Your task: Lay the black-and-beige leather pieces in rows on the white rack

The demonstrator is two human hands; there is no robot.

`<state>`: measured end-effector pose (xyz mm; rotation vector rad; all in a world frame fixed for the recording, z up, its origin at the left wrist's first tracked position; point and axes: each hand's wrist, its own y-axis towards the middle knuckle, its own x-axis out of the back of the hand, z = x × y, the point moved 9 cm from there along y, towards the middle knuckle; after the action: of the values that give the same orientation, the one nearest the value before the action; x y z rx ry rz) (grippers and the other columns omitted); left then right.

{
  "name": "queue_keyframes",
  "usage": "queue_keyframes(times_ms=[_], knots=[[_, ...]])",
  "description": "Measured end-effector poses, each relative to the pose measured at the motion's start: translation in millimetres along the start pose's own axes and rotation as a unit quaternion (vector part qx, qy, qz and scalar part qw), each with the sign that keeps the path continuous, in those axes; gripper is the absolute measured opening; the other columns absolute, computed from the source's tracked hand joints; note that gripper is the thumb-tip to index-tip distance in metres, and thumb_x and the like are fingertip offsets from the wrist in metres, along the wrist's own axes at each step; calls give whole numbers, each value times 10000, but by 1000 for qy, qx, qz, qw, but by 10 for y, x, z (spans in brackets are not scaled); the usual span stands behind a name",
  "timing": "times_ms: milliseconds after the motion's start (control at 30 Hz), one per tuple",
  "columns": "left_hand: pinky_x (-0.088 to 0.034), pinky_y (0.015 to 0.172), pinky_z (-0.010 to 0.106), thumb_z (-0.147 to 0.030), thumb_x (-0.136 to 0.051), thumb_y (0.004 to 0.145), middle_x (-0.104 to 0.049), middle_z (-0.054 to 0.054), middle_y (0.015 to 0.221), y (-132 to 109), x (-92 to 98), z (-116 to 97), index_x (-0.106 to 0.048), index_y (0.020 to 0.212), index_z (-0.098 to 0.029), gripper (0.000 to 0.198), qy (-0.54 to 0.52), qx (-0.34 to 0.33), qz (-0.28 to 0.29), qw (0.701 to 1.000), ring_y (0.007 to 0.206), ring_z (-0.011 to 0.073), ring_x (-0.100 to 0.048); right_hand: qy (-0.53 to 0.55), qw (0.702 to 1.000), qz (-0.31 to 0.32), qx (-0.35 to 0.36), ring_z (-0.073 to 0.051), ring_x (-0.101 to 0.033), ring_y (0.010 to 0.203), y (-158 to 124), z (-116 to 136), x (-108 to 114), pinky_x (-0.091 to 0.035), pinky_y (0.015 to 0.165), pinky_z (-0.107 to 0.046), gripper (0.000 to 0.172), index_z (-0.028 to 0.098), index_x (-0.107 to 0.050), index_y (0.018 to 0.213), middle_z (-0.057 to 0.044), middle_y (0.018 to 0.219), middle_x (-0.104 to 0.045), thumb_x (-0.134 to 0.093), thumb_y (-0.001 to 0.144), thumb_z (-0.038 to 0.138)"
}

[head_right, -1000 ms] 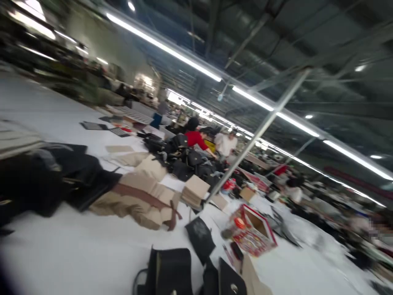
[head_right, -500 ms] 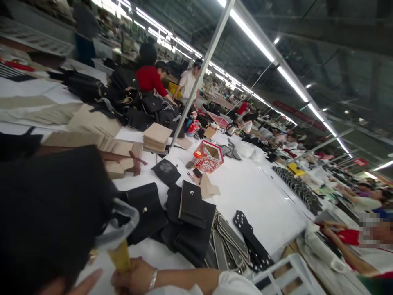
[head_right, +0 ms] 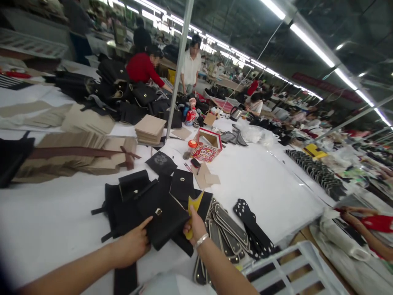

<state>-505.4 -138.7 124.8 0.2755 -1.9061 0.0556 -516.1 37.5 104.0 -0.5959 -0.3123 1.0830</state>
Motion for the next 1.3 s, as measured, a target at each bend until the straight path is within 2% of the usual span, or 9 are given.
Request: queue_keyframes(times_ms=[167, 233, 300, 433, 533, 667, 867, 1067, 1300], knots=[[-125, 1063, 551, -252, -639, 631, -640, 103, 937, -23, -144, 92, -643, 1009, -201, 381, -116, 112, 37, 986, 939, 280, -544, -9, 999, 32, -21, -24, -273, 322, 60, -38, 1, -234, 293, -137, 436, 216, -405, 777, 126, 477, -354, -691, 608, 498], [-259, 1012, 529, -392, -697, 592, -608, 118, 1052, -84, -248, 220, -620, 1049, -199, 502, -263, 223, 9, 939, 1031, 314, -510, -43, 997, 55, -13, -27, -290, 323, 93, -31, 10, -262, 296, -142, 413, 213, -409, 781, 130, 473, -357, -692, 602, 455], [-381, 936, 468, -521, -646, 638, -616, 116, 1054, -153, -447, 341, -598, 1076, -192, 549, -482, 330, -51, 810, 1027, 301, -536, -64, 995, 81, -17, -28, -300, 325, 105, -65, 9, -288, 304, -150, 370, 207, -425, 784, 126, 475, -371, -667, 616, 431], [-473, 859, 382, -548, -507, 773, -646, 107, 1048, -202, -833, 509, -570, 1090, -175, 493, -772, 422, -251, 403, 991, 247, -603, -115, 979, 161, -43, -22, -277, 310, 62, -169, -96, -293, 303, -158, 335, 199, -473, 814, 124, 479, -386, -668, 628, 398], [-469, 897, 369, -356, -704, 656, -675, 95, 1012, -231, -920, 564, -608, 1010, -163, 414, -800, 428, -316, 280, 981, 251, -619, -158, 967, 189, -64, -27, -267, 298, 90, -144, -200, -267, 284, -157, 358, 189, -498, 813, 111, 461, -385, -585, 711, 520], [-447, 926, 417, -217, -776, 520, -709, 95, 892, -271, -784, 473, -672, 883, -126, 388, -838, 362, -271, 305, 922, 294, -640, -205, 966, 152, -39, -11, -275, 304, 268, 27, -357, -241, 264, -151, 377, 178, -481, 770, 58, 589, -530, -574, 727, 541], [-473, 848, 486, -175, -746, 492, -716, 108, 776, -415, -485, 315, -707, 902, -100, 419, -865, 293, -243, 327, 782, 318, -665, -136, 970, 191, -69, -37, -296, 295, 218, -207, -790, -256, 291, -165, 419, 165, -529, 771, 110, 412, -396, -697, 623, 520], [-485, 842, 454, -82, -718, 456, -718, 86, 789, -419, -213, 256, -731, 863, -134, 411, -879, 231, -239, 341, 830, 323, -656, 24, 974, 193, -119, -126, -568, 576, -14, -296, -1012, -463, 624, -262, 430, 115, -630, 709, -21, 612, -623, -772, 520, 475], [-410, 952, 493, -118, -780, 401, -704, 72, 948, -548, -211, 392, -737, 882, -189, 489, -834, 291, -217, 415, 1034, 380, -569, -28, 977, 204, -60, -34, -266, 316, 81, 107, -945, -205, 349, -177, 378, 175, -506, 782, 103, 422, -396, -687, 645, 478]])
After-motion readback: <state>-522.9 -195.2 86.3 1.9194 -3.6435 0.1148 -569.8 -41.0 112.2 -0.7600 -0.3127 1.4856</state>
